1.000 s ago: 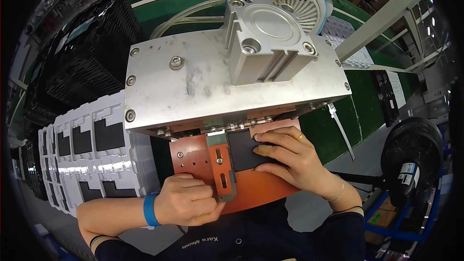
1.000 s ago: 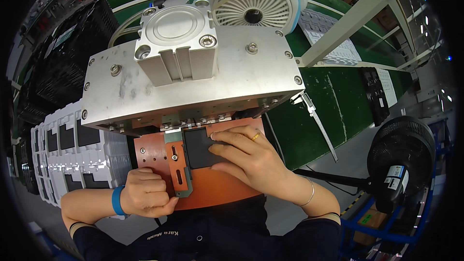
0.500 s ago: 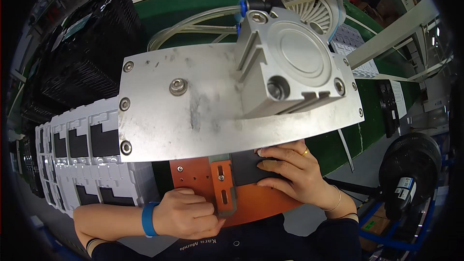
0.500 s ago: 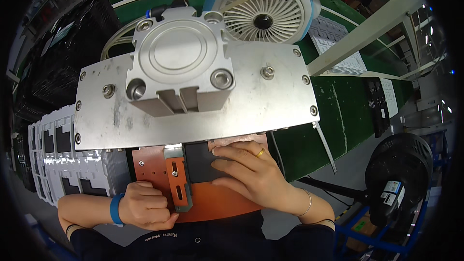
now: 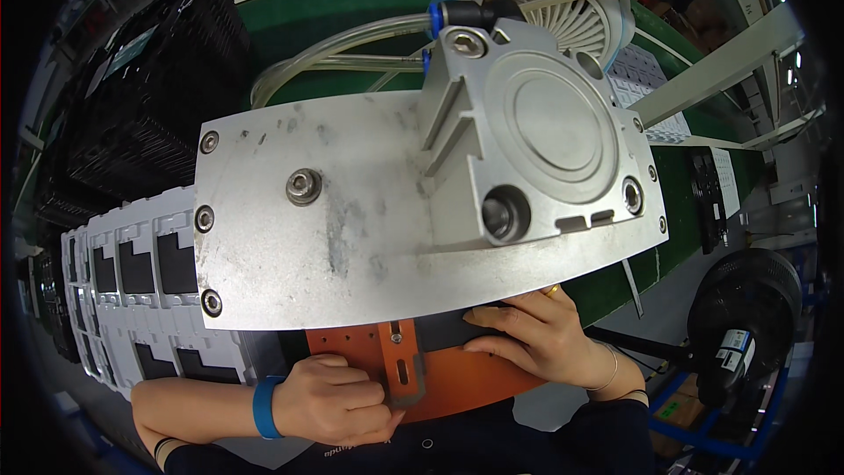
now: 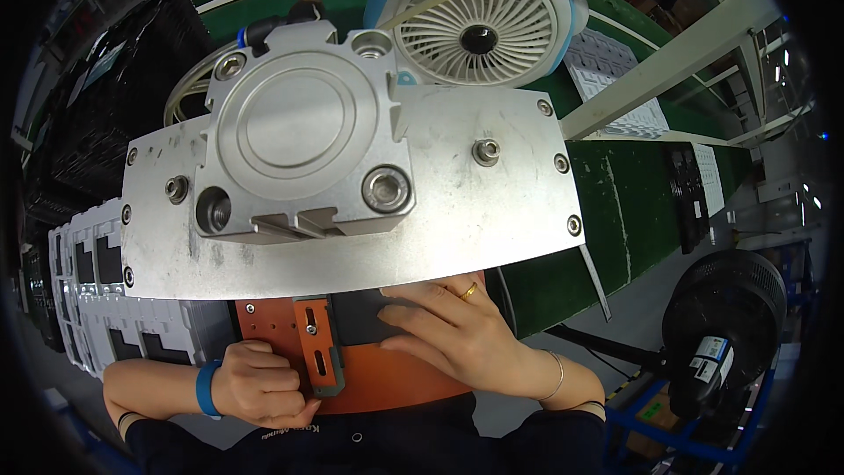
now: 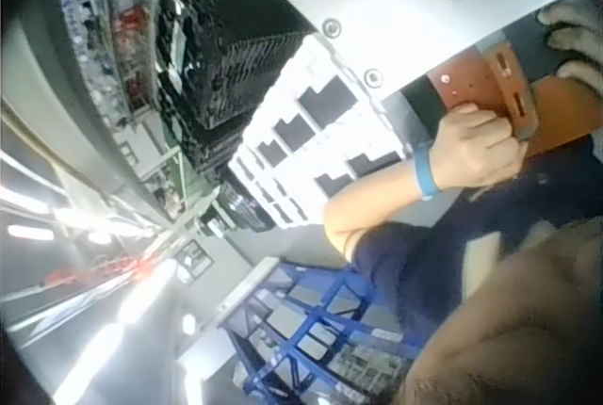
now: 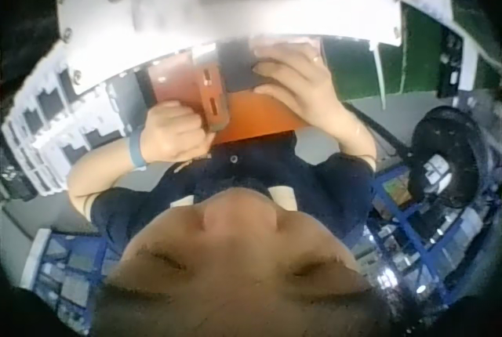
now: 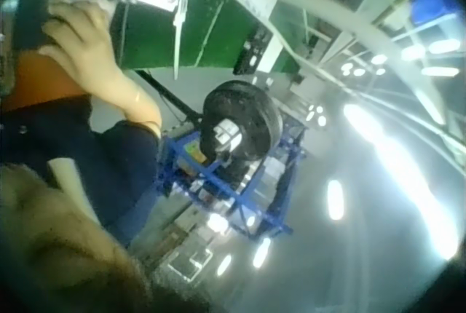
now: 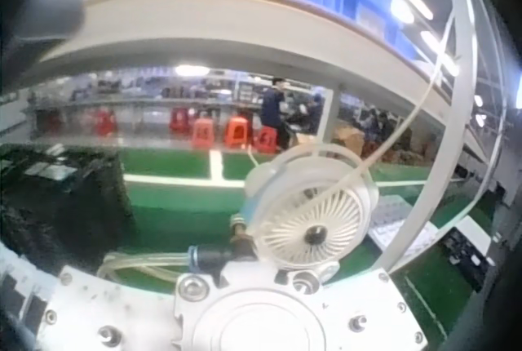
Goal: The person picks up black rectangular components from a white foam tray and places them into a metal jig on a workbench. They press down on the components to secure them, then remove them and return them to the tray. This process is repeated for multiple components throughout the video.
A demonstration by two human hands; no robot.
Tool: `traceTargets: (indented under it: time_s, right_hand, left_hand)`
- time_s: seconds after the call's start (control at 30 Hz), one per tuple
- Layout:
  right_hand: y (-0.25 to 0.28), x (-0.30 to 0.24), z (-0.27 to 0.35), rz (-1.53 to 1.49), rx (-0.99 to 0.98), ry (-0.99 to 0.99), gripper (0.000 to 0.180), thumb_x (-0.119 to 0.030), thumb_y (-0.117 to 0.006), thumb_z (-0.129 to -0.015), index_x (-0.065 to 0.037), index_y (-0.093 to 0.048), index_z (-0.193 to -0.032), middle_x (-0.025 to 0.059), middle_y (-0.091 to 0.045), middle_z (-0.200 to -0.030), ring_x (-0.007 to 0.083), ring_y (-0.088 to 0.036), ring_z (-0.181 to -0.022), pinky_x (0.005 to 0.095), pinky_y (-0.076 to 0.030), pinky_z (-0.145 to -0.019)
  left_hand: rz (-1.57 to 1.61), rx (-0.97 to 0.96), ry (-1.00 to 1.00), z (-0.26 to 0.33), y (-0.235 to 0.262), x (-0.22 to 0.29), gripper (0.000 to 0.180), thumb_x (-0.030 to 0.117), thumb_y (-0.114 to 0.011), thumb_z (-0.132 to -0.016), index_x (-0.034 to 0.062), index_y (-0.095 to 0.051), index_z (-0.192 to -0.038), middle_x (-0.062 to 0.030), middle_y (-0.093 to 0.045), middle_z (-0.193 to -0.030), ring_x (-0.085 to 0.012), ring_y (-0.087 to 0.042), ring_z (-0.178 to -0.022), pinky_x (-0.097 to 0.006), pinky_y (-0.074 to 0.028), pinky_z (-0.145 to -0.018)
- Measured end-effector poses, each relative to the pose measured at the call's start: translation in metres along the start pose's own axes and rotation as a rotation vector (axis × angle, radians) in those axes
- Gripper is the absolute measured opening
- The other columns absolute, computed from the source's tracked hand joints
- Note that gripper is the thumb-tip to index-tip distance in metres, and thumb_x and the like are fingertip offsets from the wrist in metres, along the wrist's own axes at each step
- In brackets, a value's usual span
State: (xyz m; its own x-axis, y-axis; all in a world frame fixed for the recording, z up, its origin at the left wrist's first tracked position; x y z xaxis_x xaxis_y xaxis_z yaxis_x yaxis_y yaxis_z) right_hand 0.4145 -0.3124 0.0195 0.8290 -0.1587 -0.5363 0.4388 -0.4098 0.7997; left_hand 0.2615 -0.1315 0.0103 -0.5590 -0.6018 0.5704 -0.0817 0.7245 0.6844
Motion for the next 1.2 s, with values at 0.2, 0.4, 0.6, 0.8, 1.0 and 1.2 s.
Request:
traceTargets:
  time_s: [0.2, 0.4, 0.6, 0.8, 1.0, 1.2]
  right_hand:
    - [0.0, 0.0, 0.0, -0.011, 0.003, -0.009, 0.03, -0.027, -0.082, -0.076, -0.011, -0.071, -0.1, 0.0008, -0.067, -0.116, 0.0204, -0.056, -0.093, 0.0349, -0.042, -0.083]
    - [0.0, 0.0, 0.001, -0.02, 0.001, -0.017, 0.03, -0.026, -0.082, -0.076, -0.011, -0.07, -0.099, 0.0013, -0.066, -0.119, 0.0214, -0.055, -0.1, 0.036, -0.042, -0.088]
    - [0.001, -0.001, -0.002, -0.029, -0.037, -0.016, 0.029, -0.024, -0.082, -0.077, -0.011, -0.067, -0.098, 0.0021, -0.063, -0.123, 0.0246, -0.054, -0.106, 0.0379, -0.042, -0.091]
    - [0.005, -0.005, -0.011, -0.104, -0.132, -0.029, 0.028, -0.017, -0.081, -0.078, -0.01, -0.061, -0.096, 0.0084, -0.056, -0.122, 0.0278, -0.052, -0.106, 0.0393, -0.042, -0.093]
    - [0.019, -0.014, -0.006, -0.245, -0.098, -0.184, 0.035, -0.007, -0.083, -0.073, -0.006, -0.06, -0.099, 0.0101, -0.06, -0.113, 0.0315, -0.059, -0.111, 0.0397, -0.048, -0.092]
    - [0.026, -0.029, 0.009, -0.693, 0.027, -0.451, 0.028, 0.007, -0.081, -0.078, -0.002, -0.055, -0.084, 0.0035, -0.059, -0.091, 0.0115, -0.063, -0.1, 0.0264, -0.054, -0.086]
  left_hand:
    - [-0.004, 0.014, -0.009, 0.0, -0.001, 0.0, 0.042, 0.017, -0.078, -0.075, 0.0168, -0.041, -0.055, 0.0041, -0.039, -0.056, -0.0081, -0.044, -0.044, -0.025, -0.028, -0.042]
    - [0.003, 0.058, -0.025, 0.0, -0.003, -0.001, 0.044, 0.017, -0.075, -0.075, 0.0171, -0.038, -0.052, 0.0046, -0.037, -0.054, -0.0092, -0.038, -0.039, -0.027, -0.024, -0.039]
    - [-0.011, 0.036, -0.021, 0.001, -0.003, 0.001, 0.041, 0.017, -0.076, -0.075, 0.0166, -0.041, -0.053, 0.0039, -0.038, -0.055, -0.0102, -0.041, -0.041, -0.027, -0.027, -0.041]
    - [-0.034, 0.015, -0.025, 0.002, 0.0, 0.004, 0.035, 0.015, -0.078, -0.076, 0.0148, -0.048, -0.057, 0.0024, -0.042, -0.057, -0.0124, -0.047, -0.046, -0.027, -0.034, -0.044]
    - [-0.014, 0.123, -0.057, 0.004, -0.002, 0.008, 0.04, 0.013, -0.077, -0.074, 0.0142, -0.043, -0.054, 0.0005, -0.038, -0.056, -0.0179, -0.042, -0.042, -0.03, -0.032, -0.042]
    - [-0.023, 0.139, 0.236, -0.004, 0.024, 0.025, 0.03, 0.032, -0.081, -0.081, 0.0108, -0.06, -0.076, -0.0024, -0.051, -0.061, -0.0223, -0.054, -0.05, -0.035, -0.042, -0.047]
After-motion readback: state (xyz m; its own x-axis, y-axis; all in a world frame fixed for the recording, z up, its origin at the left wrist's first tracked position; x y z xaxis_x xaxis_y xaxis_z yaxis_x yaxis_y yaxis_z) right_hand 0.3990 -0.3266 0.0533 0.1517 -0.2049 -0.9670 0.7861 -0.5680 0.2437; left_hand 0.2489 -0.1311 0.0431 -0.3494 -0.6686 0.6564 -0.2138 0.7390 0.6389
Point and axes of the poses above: each hand's wrist, its own z-axis away from the middle knuckle, its own y-axis out of the back of the hand, x = y × z, the point moved 4 cm from there along -z, towards the middle knuckle
